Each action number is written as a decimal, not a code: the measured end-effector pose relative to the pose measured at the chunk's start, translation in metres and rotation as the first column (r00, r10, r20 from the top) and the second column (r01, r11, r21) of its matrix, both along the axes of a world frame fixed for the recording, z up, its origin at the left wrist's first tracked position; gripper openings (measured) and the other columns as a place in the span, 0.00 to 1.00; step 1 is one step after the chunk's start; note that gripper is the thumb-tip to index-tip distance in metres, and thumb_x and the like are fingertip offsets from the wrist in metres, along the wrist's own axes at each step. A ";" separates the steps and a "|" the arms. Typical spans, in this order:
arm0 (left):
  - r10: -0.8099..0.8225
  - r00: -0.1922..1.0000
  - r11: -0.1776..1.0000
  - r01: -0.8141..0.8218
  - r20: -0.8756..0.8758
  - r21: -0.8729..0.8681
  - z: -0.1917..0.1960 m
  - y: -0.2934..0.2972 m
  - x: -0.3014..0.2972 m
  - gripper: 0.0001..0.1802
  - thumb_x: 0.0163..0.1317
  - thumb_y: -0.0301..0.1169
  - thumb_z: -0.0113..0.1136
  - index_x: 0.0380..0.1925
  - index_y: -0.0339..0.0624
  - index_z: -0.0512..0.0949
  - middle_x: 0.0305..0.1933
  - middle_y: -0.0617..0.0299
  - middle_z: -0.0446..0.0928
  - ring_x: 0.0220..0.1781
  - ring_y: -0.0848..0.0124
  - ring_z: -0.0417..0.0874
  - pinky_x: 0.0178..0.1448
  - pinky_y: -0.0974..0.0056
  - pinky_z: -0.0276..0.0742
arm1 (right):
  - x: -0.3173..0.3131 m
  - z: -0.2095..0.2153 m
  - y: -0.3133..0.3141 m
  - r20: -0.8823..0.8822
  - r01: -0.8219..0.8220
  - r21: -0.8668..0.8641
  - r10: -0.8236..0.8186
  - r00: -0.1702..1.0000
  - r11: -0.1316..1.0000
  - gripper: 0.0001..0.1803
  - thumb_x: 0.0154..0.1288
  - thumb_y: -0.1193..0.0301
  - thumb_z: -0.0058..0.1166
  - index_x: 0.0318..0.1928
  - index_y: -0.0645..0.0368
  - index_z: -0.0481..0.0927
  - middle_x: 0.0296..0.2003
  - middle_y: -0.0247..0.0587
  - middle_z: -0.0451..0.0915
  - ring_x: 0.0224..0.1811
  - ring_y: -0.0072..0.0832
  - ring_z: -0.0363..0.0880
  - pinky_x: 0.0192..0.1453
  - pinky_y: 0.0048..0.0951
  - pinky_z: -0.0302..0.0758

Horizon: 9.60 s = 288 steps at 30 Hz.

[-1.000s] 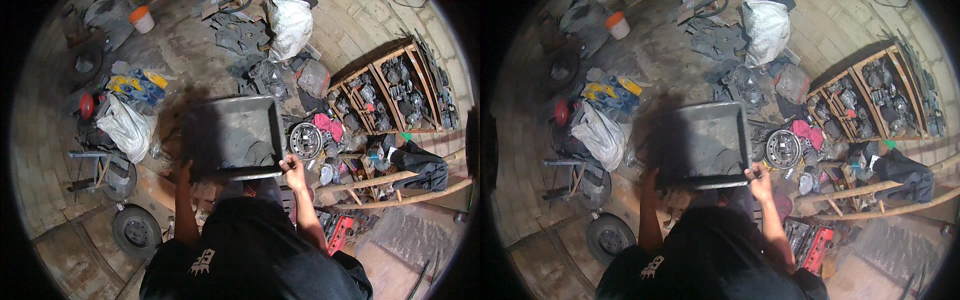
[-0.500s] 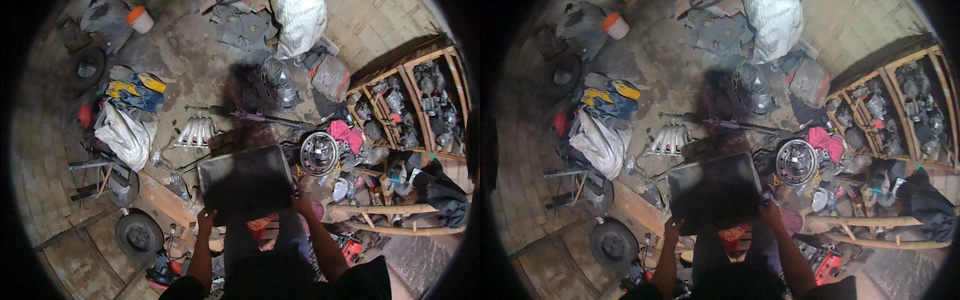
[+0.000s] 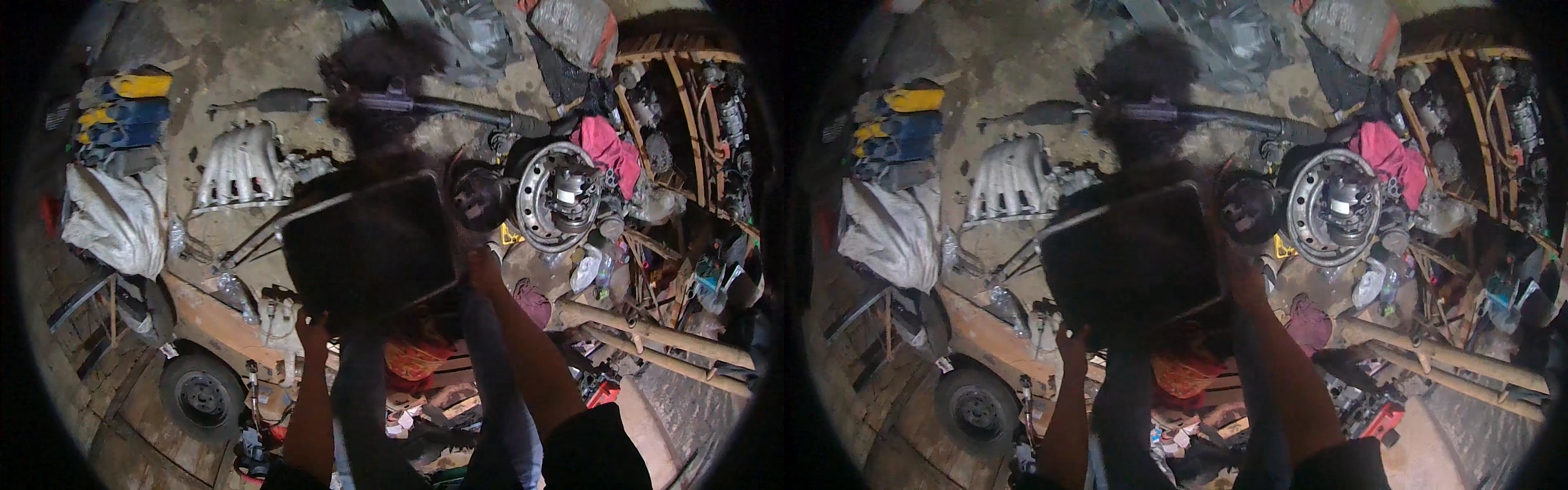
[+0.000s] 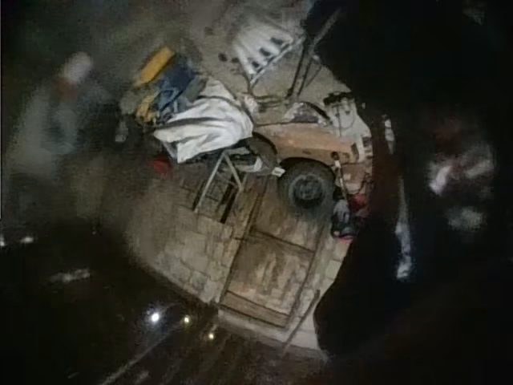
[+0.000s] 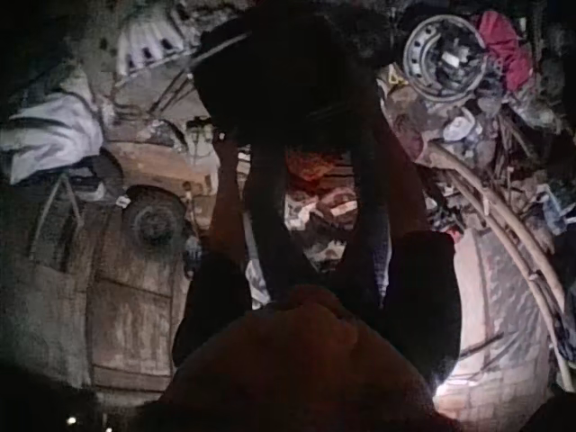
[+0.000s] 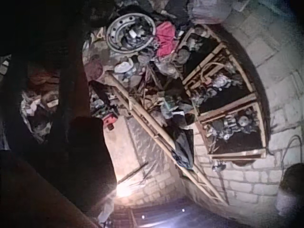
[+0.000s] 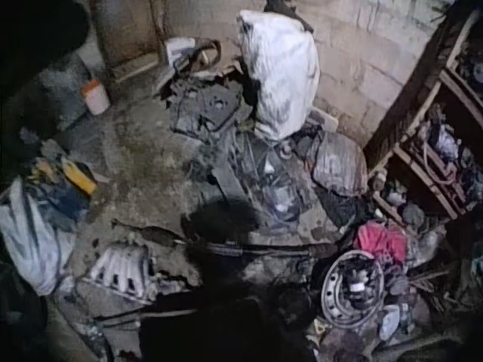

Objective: The person places a metal tray on the floor, then sits and positions a red valve cover onto a cylinder head. They insert bolts and tighten them using a power tool.

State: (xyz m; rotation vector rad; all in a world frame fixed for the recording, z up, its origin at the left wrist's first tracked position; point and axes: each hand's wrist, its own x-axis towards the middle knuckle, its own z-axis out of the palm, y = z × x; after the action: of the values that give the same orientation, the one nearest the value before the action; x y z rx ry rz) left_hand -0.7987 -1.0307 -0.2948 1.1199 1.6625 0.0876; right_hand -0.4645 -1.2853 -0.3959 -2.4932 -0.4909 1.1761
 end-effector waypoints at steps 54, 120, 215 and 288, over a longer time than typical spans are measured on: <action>-0.279 0.960 0.960 0.280 -0.020 0.006 -0.218 -0.013 0.093 0.34 0.66 0.31 0.65 0.70 0.41 0.65 0.66 0.52 0.72 0.65 0.61 0.72 0.68 0.57 0.66 | 0.231 -0.068 0.060 -0.167 0.556 0.315 -0.532 0.830 0.769 0.33 0.67 0.71 0.56 0.69 0.59 0.59 0.58 0.55 0.75 0.57 0.45 0.78 0.59 0.60 0.76; -0.397 0.556 0.352 0.827 -0.730 0.438 -0.205 0.419 -0.102 0.24 0.61 0.43 0.66 0.58 0.61 0.78 0.77 0.39 0.56 0.76 0.38 0.60 0.69 0.30 0.65 | -0.165 -0.081 0.490 0.289 -0.755 -0.392 0.849 0.442 0.526 0.58 0.52 0.47 0.70 0.79 0.41 0.51 0.74 0.52 0.58 0.74 0.61 0.56 0.71 0.66 0.61; -0.847 0.266 0.160 0.953 -0.461 0.257 -0.094 0.117 0.185 0.61 0.37 0.58 0.80 0.74 0.69 0.61 0.77 0.52 0.60 0.80 0.46 0.55 0.69 0.14 0.39 | 0.210 -0.005 0.149 -0.042 -0.225 0.219 0.240 0.970 0.950 0.48 0.77 0.36 0.24 0.71 0.70 0.65 0.73 0.59 0.62 0.78 0.49 0.57 0.79 0.44 0.54; -0.177 0.907 0.956 0.065 0.382 0.287 -0.245 0.009 0.155 0.37 0.73 0.59 0.44 0.64 0.38 0.73 0.66 0.41 0.74 0.69 0.46 0.73 0.71 0.53 0.65 | 0.033 -0.172 0.107 -0.048 0.264 0.449 -0.272 0.961 0.854 0.34 0.67 0.56 0.60 0.65 0.68 0.72 0.60 0.61 0.78 0.65 0.54 0.75 0.70 0.42 0.68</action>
State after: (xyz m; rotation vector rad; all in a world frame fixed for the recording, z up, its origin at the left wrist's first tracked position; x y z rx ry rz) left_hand -0.6441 -1.0221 -0.5403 1.3062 1.2278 0.4480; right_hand -0.4319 -1.1788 -0.5675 -2.0846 -0.3540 0.8194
